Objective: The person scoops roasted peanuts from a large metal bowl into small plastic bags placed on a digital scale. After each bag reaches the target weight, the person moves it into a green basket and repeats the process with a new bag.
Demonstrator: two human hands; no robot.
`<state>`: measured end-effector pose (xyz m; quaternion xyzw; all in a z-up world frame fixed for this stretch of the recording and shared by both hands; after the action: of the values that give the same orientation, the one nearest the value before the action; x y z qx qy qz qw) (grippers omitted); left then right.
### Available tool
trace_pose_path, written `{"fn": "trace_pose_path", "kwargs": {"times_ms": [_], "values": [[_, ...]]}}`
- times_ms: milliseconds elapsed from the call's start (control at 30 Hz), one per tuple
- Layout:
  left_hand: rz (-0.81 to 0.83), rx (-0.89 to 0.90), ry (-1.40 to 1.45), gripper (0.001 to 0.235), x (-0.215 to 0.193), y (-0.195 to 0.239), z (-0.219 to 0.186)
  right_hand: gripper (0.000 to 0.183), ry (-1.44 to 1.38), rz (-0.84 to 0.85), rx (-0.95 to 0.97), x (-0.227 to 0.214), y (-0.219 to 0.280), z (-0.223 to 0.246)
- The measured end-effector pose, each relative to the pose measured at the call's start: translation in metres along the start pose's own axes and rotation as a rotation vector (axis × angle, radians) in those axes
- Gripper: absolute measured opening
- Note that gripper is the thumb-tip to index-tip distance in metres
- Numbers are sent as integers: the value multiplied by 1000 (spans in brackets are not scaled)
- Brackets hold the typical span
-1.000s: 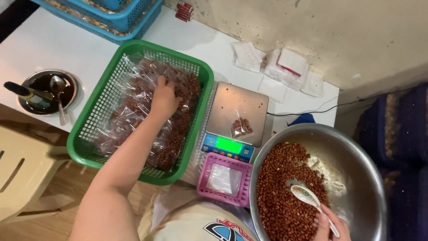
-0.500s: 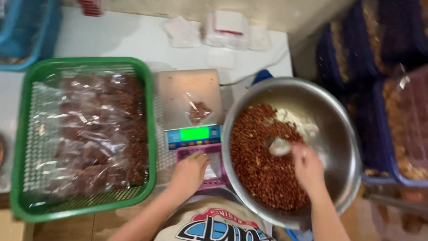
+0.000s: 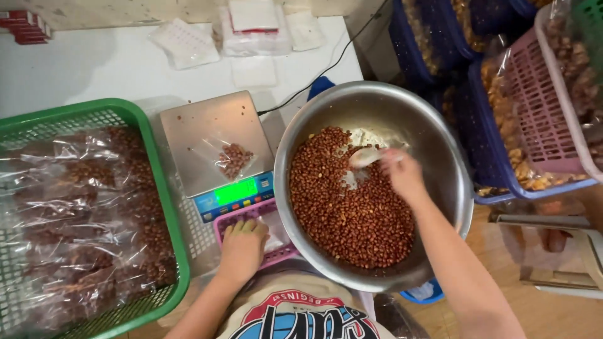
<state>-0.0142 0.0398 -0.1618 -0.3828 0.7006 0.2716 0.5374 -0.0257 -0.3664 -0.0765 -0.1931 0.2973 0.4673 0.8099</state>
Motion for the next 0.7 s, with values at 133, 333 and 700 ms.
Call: {"fn": "trace_pose_path", "kwargs": {"times_ms": [133, 333, 700], "values": [[-56, 23, 23, 12, 5, 0, 6, 23, -251, 356, 164, 47, 48, 35], [-242, -333, 491, 27, -78, -4, 49, 26, -320, 416, 353, 66, 77, -4], [248, -376, 1274, 9, -112, -76, -43, 29, -547, -27, 435, -9, 109, 18]]}}
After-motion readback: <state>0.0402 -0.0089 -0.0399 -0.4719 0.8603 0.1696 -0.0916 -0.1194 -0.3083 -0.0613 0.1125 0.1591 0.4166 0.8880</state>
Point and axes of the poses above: each hand's wrist, its own y-axis away from the middle knuckle, its own x-axis out of the palm, z = x × y, the point moved 7 cm from there along -y, towards the middle knuckle, and after that the axes turned 4 degrees about -z, right-handed, at the moved point
